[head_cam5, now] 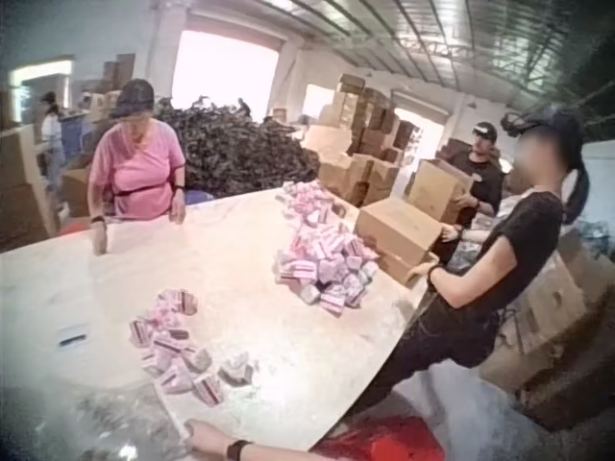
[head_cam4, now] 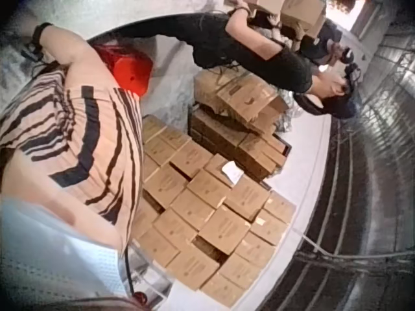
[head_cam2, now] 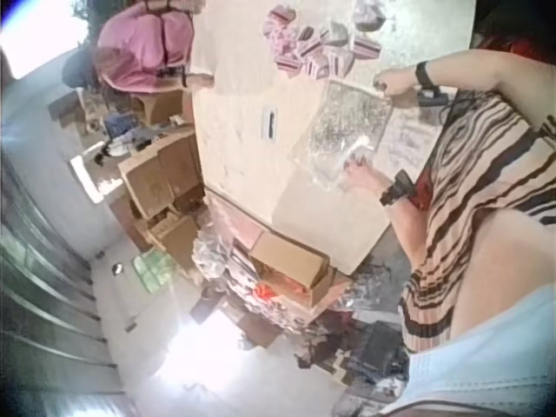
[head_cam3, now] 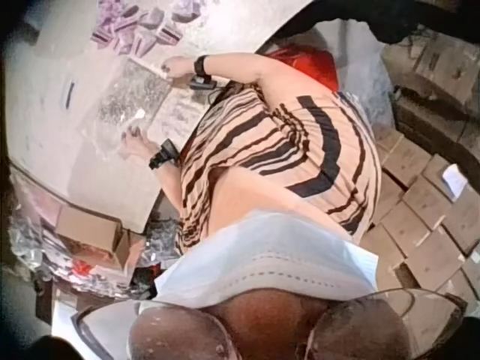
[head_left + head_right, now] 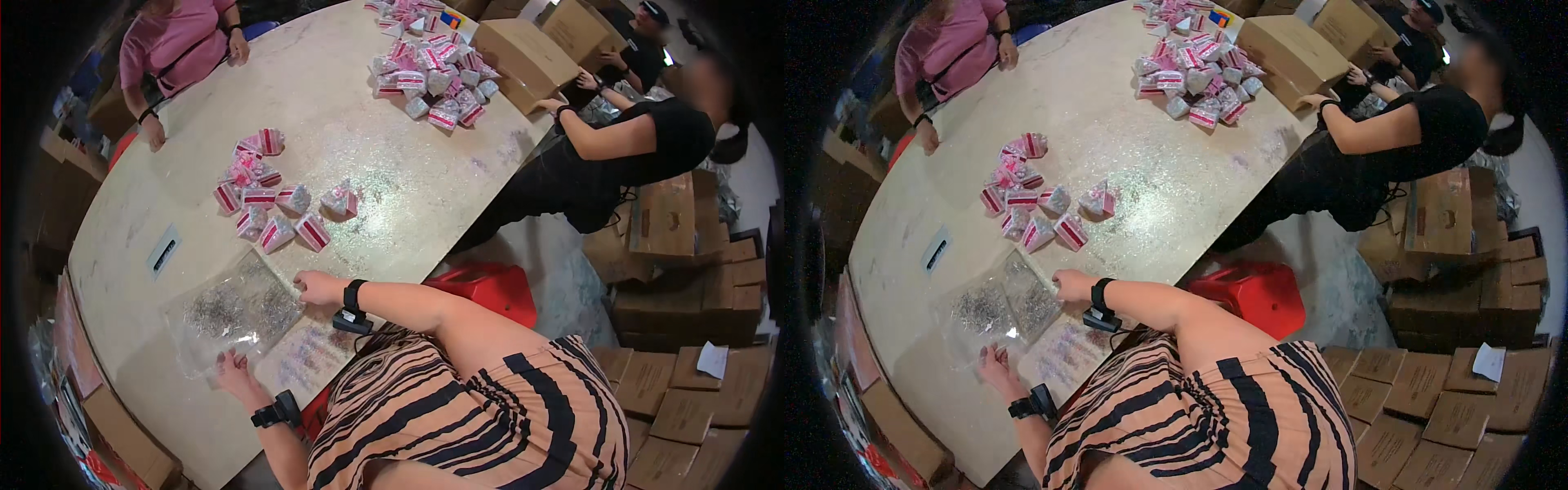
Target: The person packs small pink and white wrapped items into clear plastic bags and places them into a cardboard box. The person also uses a tape dispenser to seal a box and handles bubble wrap sheets.
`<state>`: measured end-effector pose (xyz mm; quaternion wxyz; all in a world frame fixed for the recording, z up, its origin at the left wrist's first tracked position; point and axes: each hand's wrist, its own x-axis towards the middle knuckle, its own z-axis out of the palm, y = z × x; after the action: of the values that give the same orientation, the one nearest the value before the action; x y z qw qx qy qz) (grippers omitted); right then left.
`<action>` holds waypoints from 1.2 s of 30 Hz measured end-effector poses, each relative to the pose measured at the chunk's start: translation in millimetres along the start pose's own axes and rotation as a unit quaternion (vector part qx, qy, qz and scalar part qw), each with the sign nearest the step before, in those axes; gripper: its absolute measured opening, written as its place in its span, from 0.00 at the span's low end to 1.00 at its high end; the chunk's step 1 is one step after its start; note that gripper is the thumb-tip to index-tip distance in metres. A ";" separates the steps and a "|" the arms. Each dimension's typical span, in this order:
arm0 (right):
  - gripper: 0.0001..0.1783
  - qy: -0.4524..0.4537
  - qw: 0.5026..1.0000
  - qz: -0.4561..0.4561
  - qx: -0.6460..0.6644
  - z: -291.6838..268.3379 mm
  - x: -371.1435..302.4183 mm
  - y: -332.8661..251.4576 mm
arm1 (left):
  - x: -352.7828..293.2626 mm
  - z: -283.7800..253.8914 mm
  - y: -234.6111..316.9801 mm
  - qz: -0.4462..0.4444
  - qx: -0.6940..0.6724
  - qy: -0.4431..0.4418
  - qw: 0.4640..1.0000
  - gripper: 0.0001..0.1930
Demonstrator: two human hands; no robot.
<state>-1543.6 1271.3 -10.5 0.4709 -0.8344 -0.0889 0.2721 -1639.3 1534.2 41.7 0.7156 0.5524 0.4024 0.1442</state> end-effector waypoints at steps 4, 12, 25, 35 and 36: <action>0.29 -0.004 1.000 0.013 0.007 -3.2 -1.3 -0.4 | 2.6 13.3 -5.3 0.013 -0.002 0.007 1.000 0.11; 0.25 0.005 1.000 -0.022 -0.014 -10.8 -5.4 8.5 | -13.1 38.6 -5.0 0.086 0.069 0.048 0.993 0.13; 0.27 -0.084 0.995 0.051 0.016 -14.0 -7.0 -3.8 | -1.8 41.8 -17.6 0.183 0.060 0.095 0.977 0.07; 0.27 0.066 0.989 -0.088 -0.101 -23.8 -14.9 -41.9 | -10.3 46.0 -16.7 0.159 0.037 0.105 0.981 0.07; 0.30 0.085 0.973 -0.157 -0.144 -27.8 -10.7 -47.8 | -12.8 47.3 -14.0 0.154 0.024 0.092 0.983 0.07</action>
<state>-1532.5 1272.3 44.7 0.3888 -0.8890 -0.2167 0.1077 -1616.0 1489.1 37.4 0.6309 0.6095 0.3801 0.2933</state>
